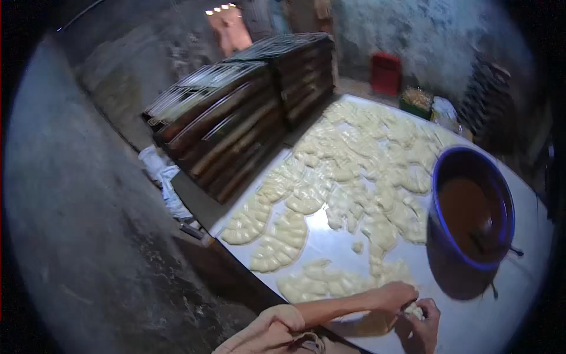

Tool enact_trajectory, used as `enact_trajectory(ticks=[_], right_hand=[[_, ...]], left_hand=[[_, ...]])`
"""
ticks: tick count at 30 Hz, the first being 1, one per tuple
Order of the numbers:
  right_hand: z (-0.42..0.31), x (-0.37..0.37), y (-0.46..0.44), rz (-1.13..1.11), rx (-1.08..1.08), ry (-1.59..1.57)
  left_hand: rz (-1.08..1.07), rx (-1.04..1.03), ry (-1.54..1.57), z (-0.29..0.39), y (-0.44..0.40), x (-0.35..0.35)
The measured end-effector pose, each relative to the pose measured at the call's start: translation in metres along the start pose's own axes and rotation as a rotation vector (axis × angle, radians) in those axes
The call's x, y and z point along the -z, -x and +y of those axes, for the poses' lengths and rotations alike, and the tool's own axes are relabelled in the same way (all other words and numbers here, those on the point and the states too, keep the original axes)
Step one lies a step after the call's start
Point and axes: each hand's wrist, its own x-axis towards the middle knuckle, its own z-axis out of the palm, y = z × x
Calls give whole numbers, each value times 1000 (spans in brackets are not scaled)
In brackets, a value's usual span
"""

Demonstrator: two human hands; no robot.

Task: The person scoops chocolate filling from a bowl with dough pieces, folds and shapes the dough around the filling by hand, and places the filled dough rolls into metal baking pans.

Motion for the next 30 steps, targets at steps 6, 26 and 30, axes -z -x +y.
enact_trajectory(ticks=[6,26,30], right_hand=[[-104,-100,-99,-274,393,108],[-595,-515,-337,-594,1119,325],[-628,-553,-375,-737,1000,368]], left_hand=[[270,171,-93,3,122,134],[803,324,-686,18,508,630],[798,478,-590,-3,527,669]])
